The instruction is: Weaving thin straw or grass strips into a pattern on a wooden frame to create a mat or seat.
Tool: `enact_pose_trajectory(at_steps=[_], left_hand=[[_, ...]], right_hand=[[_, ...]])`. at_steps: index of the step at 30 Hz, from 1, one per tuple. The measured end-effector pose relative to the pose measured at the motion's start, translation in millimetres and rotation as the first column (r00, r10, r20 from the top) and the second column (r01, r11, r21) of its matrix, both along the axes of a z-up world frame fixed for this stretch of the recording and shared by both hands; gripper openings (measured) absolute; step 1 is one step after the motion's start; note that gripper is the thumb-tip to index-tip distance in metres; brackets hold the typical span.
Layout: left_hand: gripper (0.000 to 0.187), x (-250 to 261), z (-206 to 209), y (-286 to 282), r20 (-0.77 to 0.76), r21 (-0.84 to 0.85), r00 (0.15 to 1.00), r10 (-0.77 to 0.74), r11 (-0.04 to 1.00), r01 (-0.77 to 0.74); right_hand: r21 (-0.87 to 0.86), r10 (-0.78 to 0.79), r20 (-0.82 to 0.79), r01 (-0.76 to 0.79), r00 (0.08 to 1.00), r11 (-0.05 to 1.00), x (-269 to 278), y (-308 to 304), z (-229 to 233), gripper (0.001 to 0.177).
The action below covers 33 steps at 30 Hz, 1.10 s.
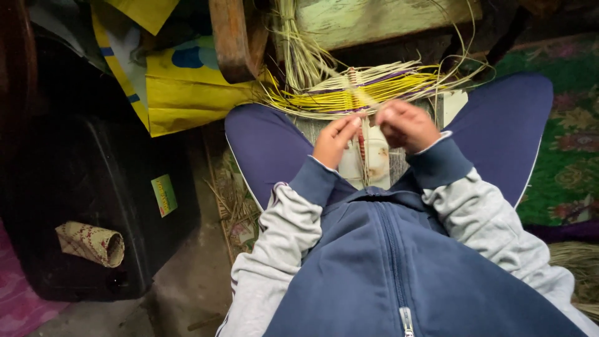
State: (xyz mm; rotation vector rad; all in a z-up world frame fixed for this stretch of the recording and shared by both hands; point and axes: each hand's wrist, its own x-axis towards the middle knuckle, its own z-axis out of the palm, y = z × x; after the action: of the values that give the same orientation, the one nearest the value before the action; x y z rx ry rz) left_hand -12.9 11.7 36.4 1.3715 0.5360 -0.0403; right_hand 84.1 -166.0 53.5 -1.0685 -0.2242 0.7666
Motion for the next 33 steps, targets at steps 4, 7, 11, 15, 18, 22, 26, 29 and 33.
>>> enact_pose_trajectory(at_steps=[4,7,11,15,18,22,26,29,33], left_hand=[[0.021,2.9,10.9,-0.7,-0.028,-0.128,0.985,0.172,0.976,-0.174],[0.025,3.1,4.2,6.7,-0.101,-0.302,0.954,0.282,0.905,-0.300],[0.024,3.1,-1.6,18.6,-0.054,-0.376,0.929,0.365,0.855,-0.358],[0.018,7.4,9.3,30.5,0.019,-0.458,0.869,0.495,0.776,-0.433],[0.018,6.4,13.9,44.4,0.025,-0.523,0.804,0.595,0.693,-0.497],[0.017,7.2,-5.8,36.4,0.120,-0.611,0.847,0.518,0.711,-0.348],[0.020,11.7,-20.5,6.2,0.099,-0.406,0.910,0.403,0.851,-0.333],[0.018,11.3,-16.9,2.4,0.118,-0.279,0.925,0.360,0.906,-0.317],[0.017,11.4,-13.6,4.3,0.116,-0.290,0.914,0.390,0.893,-0.344]], right_hand=[[-0.310,0.262,0.206,-0.191,0.943,0.931,-9.3,3.7,-6.4,0.019],[-0.687,0.463,0.332,-0.125,0.822,0.716,-6.6,-0.6,-4.7,0.017],[-0.840,0.556,0.330,-0.032,0.763,0.541,-3.3,-3.5,18.7,0.019],[-0.835,0.424,0.478,0.248,0.769,0.491,9.0,-16.8,4.9,0.026],[-0.682,0.305,0.731,0.671,0.611,0.292,35.8,-54.2,-18.8,0.018],[-0.355,0.393,0.886,0.907,0.248,0.227,34.3,-20.3,40.7,0.027],[-0.329,0.372,0.921,0.751,0.119,0.573,-5.2,27.0,42.1,0.036],[-0.421,0.307,0.906,0.568,0.290,0.707,-20.8,34.5,0.4,0.022],[-0.335,0.076,0.757,0.286,0.649,0.898,-13.4,37.5,22.1,0.026]])
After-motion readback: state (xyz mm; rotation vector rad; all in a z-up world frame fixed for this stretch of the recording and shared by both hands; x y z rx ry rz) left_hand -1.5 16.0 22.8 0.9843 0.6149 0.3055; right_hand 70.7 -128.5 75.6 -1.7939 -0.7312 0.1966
